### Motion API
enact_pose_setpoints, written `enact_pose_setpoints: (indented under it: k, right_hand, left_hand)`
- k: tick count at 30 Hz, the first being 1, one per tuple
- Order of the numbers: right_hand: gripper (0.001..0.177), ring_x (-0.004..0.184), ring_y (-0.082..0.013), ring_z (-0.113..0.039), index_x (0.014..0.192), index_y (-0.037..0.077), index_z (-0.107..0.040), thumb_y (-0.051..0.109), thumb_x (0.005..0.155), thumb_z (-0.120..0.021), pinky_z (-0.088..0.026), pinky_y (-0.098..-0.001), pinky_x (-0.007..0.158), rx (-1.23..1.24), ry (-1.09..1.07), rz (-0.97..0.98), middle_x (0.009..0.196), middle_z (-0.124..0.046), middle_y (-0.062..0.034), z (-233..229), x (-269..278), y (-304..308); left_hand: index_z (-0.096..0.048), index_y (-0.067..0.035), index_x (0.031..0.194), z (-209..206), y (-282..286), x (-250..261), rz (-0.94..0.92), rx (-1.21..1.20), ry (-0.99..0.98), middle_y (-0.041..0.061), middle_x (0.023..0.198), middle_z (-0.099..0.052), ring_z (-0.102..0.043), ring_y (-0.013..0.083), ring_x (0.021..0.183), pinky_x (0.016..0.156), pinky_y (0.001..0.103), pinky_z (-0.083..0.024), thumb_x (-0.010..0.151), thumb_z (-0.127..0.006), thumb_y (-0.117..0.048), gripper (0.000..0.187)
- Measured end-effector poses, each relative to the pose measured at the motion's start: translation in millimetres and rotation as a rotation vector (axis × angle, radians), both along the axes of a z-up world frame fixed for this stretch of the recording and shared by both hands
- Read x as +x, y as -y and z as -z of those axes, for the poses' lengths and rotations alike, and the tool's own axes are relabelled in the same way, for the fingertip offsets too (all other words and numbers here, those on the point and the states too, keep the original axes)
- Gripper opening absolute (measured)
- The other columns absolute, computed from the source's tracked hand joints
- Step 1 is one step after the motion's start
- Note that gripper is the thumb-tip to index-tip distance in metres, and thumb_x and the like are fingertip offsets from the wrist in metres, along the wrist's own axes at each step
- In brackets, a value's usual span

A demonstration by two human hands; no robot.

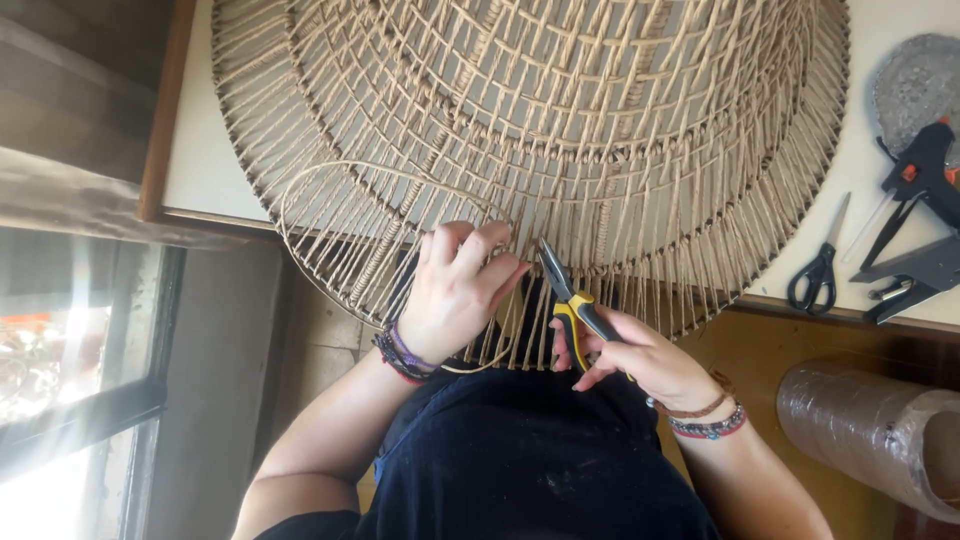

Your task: Weaving and trimming a wicker lampshade using hands and pliers

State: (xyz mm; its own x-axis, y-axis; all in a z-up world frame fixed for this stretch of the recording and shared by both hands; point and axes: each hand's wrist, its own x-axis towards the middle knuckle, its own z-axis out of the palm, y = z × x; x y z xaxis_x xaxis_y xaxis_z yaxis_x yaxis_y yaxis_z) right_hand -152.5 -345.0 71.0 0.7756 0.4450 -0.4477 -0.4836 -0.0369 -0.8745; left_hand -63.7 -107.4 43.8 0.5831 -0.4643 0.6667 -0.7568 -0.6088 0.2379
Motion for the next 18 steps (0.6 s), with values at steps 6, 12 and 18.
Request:
enact_pose_setpoints:
  k: [6, 12, 18]
  right_hand:
    - [0.031, 0.069, -0.0201, -0.065, 0.097, 0.001, -0.063, -0.005, 0.075, -0.042, -0.057, -0.0294, 0.041, -0.347, 0.15, -0.125, 0.075, -0.065, -0.0096, 10.7, 7.3, 6.2]
    - [0.026, 0.051, -0.0063, -0.056, 0.117, -0.003, -0.057, 0.011, 0.096, -0.062, -0.05, -0.0183, 0.042, -1.576, 0.777, -0.07, 0.082, -0.064, -0.0061, 9.6, -57.3, 32.1]
    - [0.031, 0.059, -0.016, -0.064, 0.12, -0.002, -0.053, 0.008, 0.091, -0.061, -0.059, -0.0277, 0.053, -1.367, 0.726, -0.014, 0.089, -0.065, -0.0104, 27.3, -70.1, 33.7]
  left_hand:
    - [-0.068, -0.02, 0.089, 25.0, 4.0, 6.9, -0.026, -0.052, 0.002, 0.0, 0.111, -0.055, -0.052, 0.0255, 0.102, 0.079, 0.036, -0.041, 0.095, -0.074, -0.033, 0.015]
    - [-0.058, -0.004, 0.101, 66.5, -6.2, 3.8, -0.013, -0.33, 0.175, 0.013, 0.101, -0.055, -0.051, 0.0285, 0.089, 0.076, 0.038, -0.049, 0.098, -0.067, -0.043, 0.04]
    - [-0.059, -0.021, 0.141, 9.8, 24.0, -11.0, 0.113, -0.066, -0.131, -0.002, 0.131, -0.071, -0.05, 0.0161, 0.094, 0.08, 0.031, -0.036, 0.106, -0.053, -0.042, 0.041]
